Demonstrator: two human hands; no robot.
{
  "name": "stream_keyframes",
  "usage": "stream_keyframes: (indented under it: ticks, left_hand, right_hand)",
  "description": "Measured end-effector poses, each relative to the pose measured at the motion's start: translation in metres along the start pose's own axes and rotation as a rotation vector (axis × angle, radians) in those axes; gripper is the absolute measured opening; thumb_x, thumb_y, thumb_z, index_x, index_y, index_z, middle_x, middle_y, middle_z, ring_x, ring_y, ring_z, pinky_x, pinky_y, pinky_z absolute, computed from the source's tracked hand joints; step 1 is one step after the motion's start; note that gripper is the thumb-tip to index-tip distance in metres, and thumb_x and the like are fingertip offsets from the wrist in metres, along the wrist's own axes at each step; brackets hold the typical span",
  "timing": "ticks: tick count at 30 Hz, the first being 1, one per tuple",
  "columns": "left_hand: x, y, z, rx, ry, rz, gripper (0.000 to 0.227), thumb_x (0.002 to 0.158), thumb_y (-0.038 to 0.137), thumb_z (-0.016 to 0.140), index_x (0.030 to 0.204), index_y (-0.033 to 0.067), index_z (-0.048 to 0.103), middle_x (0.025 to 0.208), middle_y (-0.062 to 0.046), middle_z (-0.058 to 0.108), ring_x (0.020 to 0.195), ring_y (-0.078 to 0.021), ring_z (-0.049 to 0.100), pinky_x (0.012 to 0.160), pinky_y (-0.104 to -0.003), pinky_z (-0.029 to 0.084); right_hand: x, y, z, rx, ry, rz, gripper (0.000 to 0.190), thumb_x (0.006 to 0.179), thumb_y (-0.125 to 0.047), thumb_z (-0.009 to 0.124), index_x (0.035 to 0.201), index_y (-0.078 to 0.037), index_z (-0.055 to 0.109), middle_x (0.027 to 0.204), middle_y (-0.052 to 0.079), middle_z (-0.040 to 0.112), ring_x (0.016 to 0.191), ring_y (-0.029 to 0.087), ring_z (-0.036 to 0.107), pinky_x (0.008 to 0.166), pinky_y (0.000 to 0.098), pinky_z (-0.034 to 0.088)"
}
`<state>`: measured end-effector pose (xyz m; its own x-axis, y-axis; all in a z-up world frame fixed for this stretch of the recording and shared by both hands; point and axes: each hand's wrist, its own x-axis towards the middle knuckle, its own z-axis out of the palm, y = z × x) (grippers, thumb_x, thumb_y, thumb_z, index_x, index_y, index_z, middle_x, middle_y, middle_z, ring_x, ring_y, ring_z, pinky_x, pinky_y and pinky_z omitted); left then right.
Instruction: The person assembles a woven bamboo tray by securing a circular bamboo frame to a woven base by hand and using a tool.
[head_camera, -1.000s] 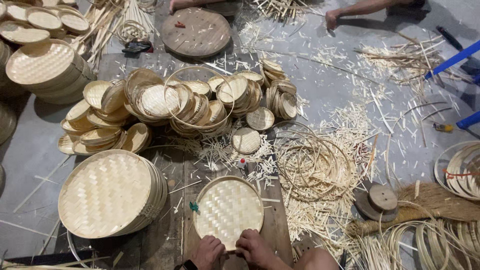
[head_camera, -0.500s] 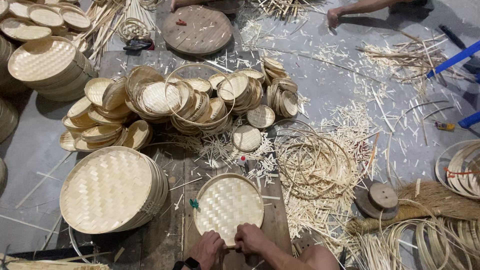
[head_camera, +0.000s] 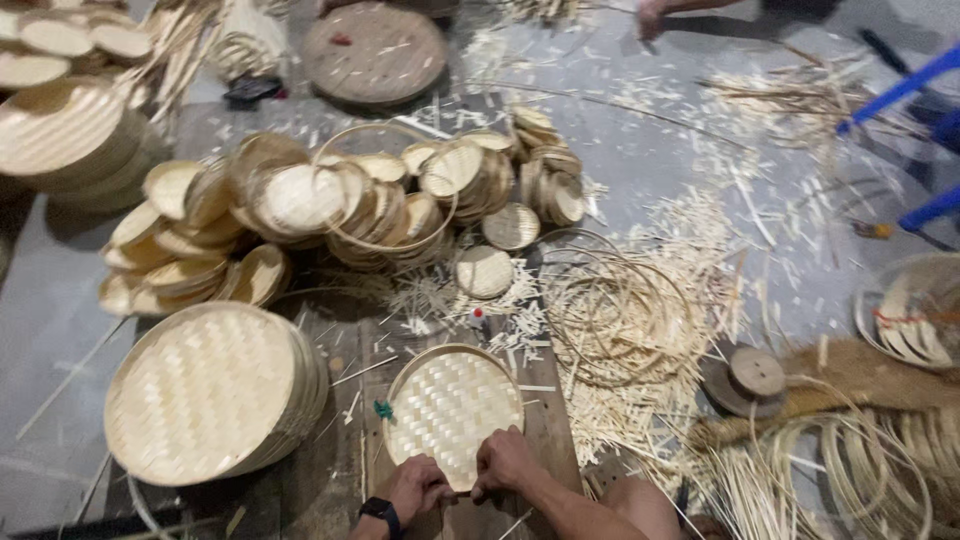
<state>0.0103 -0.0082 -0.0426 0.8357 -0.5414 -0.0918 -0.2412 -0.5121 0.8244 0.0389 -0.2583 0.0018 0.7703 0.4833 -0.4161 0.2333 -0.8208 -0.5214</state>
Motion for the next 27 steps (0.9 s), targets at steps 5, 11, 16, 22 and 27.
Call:
stream_keyframes:
  ticks: [5,11,16,22,27]
  left_hand:
    - [-0.002,0.010,-0.011,0.014,0.006,0.173,0.015,0.077,0.014,0.083,0.076,0.0045,0.072,0.075,-0.010,0.066,0.078,-0.0299,0.063,0.070,-0.040,0.051]
    - [-0.015,-0.005,-0.018,0.296,0.067,0.368,0.016,0.082,0.019,0.079,0.084,0.0073,0.068,0.080,-0.007,0.059,0.082,-0.0270,0.060,0.076,-0.043,0.047]
    - [-0.014,-0.032,0.004,0.339,0.039,0.399,0.012,0.082,0.018,0.075,0.089,0.0100,0.069,0.085,-0.007,0.060,0.085,-0.0292,0.058,0.072,-0.041,0.043]
    - [-0.010,-0.039,0.026,0.323,0.062,0.319,0.010,0.085,0.018,0.074,0.087,0.0106,0.067,0.085,-0.006,0.060,0.087,-0.0272,0.058,0.073,-0.042,0.040]
    - [-0.005,-0.022,0.013,0.227,-0.035,0.099,0.009,0.085,0.020,0.075,0.086,0.0124,0.069,0.088,-0.005,0.062,0.093,-0.0263,0.057,0.077,-0.041,0.041]
  right_hand:
    - [-0.017,0.013,0.011,0.003,0.264,-0.263,0.031,0.069,-0.043,0.090,0.076,-0.015,0.077,0.085,0.001,0.069,0.093,0.025,0.058,0.084,0.0406,0.044]
    - [-0.030,0.015,0.008,0.003,0.250,-0.343,0.023,0.075,-0.035,0.085,0.079,-0.015,0.075,0.089,0.000,0.067,0.097,0.023,0.059,0.088,0.0384,0.043]
    - [-0.028,-0.003,0.030,0.217,0.226,-0.542,0.022,0.079,-0.019,0.077,0.098,-0.008,0.071,0.100,0.008,0.063,0.103,0.029,0.056,0.090,0.0396,0.044]
    - [-0.024,0.000,0.049,0.143,0.328,-0.545,0.013,0.086,-0.016,0.074,0.087,-0.010,0.063,0.092,0.007,0.058,0.098,0.029,0.056,0.085,0.0412,0.042]
    - [-0.014,-0.003,0.049,0.177,0.294,-0.471,0.009,0.080,-0.013,0.075,0.080,-0.010,0.067,0.086,0.007,0.060,0.093,0.028,0.059,0.081,0.0414,0.044]
